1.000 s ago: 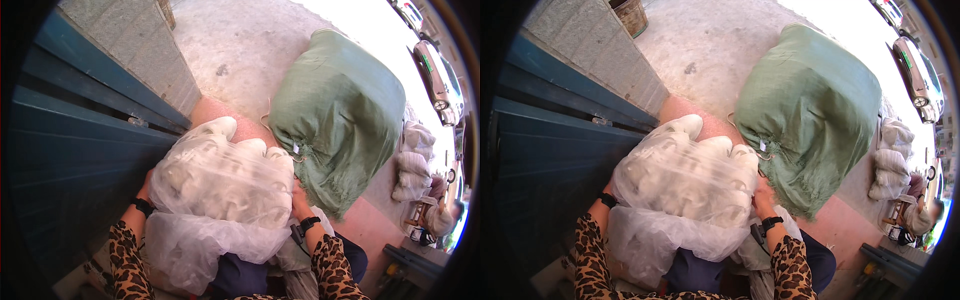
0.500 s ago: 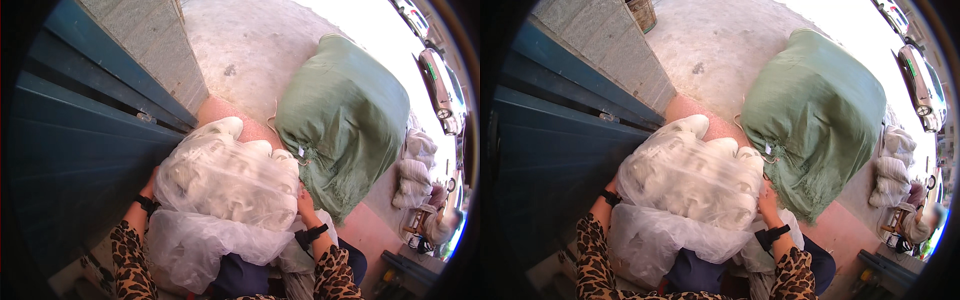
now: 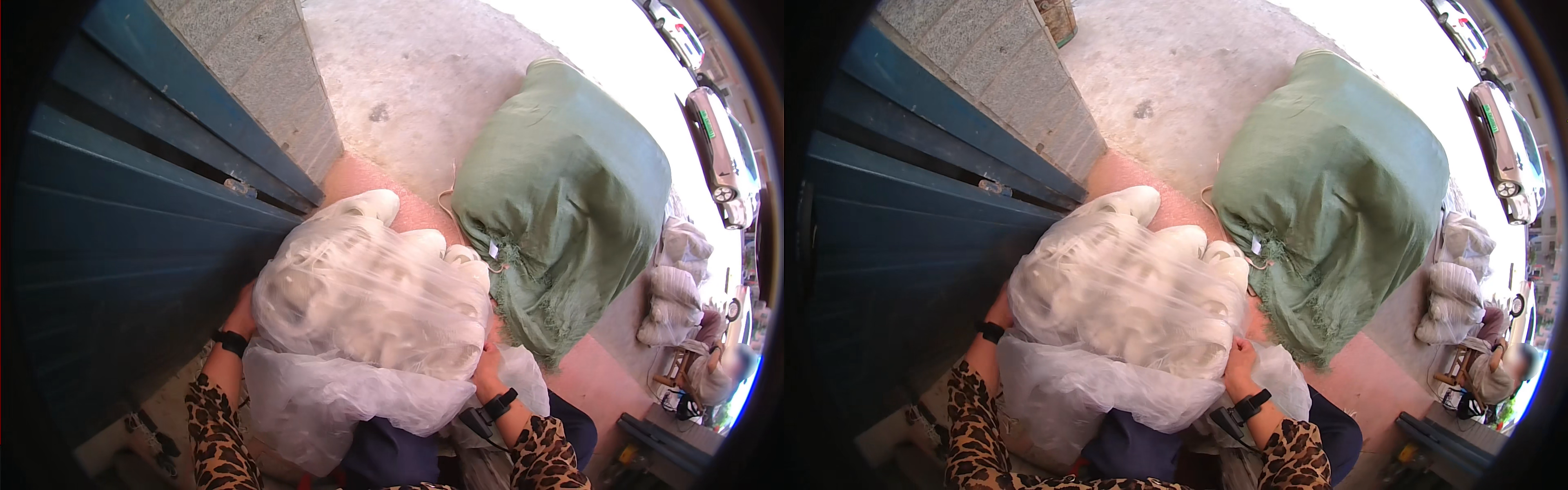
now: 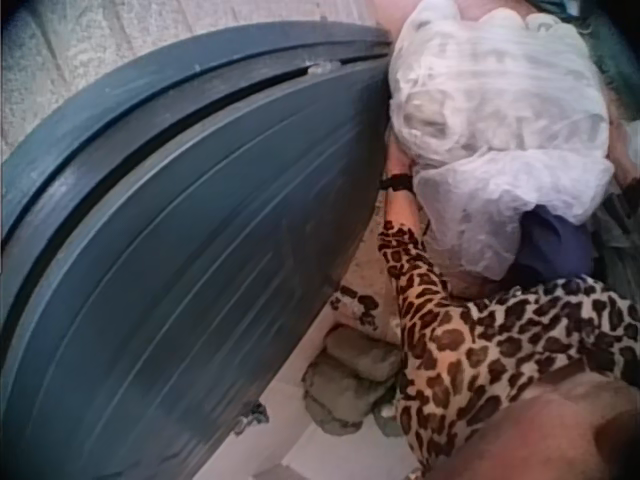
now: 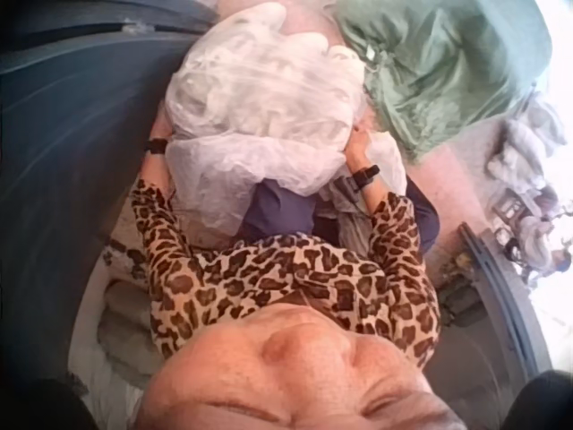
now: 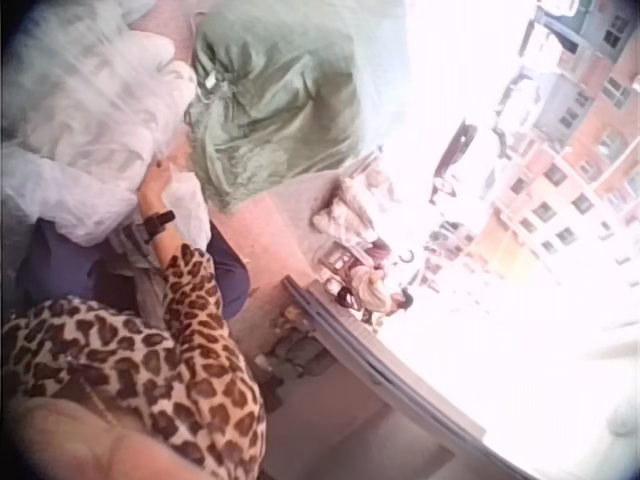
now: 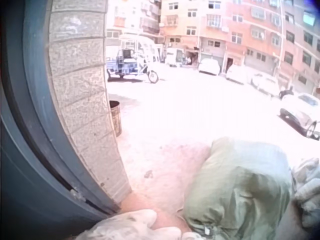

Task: The recorder finishes lacing a pair of white shoes and then places multiple pairs into a plastic bag and then into a large woven sack.

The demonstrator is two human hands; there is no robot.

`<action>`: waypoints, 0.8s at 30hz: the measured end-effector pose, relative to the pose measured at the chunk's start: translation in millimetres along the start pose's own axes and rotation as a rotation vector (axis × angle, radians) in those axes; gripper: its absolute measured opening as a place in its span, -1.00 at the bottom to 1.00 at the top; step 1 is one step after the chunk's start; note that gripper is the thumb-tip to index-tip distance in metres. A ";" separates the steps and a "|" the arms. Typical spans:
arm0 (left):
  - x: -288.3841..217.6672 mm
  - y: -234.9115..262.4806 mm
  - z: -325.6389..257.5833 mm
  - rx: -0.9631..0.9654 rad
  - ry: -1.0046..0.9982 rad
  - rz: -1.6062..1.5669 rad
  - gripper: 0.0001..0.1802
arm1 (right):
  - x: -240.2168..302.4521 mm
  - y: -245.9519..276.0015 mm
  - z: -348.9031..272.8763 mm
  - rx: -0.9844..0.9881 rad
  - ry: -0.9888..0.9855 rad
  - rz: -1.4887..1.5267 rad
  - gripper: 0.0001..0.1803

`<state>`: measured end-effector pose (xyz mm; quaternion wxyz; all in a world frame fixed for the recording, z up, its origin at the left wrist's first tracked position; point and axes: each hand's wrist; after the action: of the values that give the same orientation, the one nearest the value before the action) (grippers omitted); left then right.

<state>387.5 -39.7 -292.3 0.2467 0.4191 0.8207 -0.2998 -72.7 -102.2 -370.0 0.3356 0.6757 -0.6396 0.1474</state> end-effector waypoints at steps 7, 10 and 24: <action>21.1 -12.2 12.2 -0.007 0.091 -0.436 -0.44 | -37.0 29.6 78.6 -0.090 0.379 -0.171 -0.84; 12.3 3.4 19.4 -0.045 0.093 -0.384 -0.41 | 11.2 -8.2 55.8 -0.261 0.444 -0.331 -0.84; 47.4 35.6 -3.6 0.019 -0.018 -0.164 -0.38 | 103.4 17.2 -22.0 0.123 -0.142 -0.171 -0.54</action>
<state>391.8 5.1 -331.1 0.2247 0.3500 0.8471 -0.3308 -69.9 -166.5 -284.3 0.2588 0.7558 -0.5916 0.1088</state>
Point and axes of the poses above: each hand's wrist, its own z-axis towards the middle knuckle, its own y-axis out of the back of the hand, x = y × z, and after that the axes turned 9 degrees about -z, right-handed
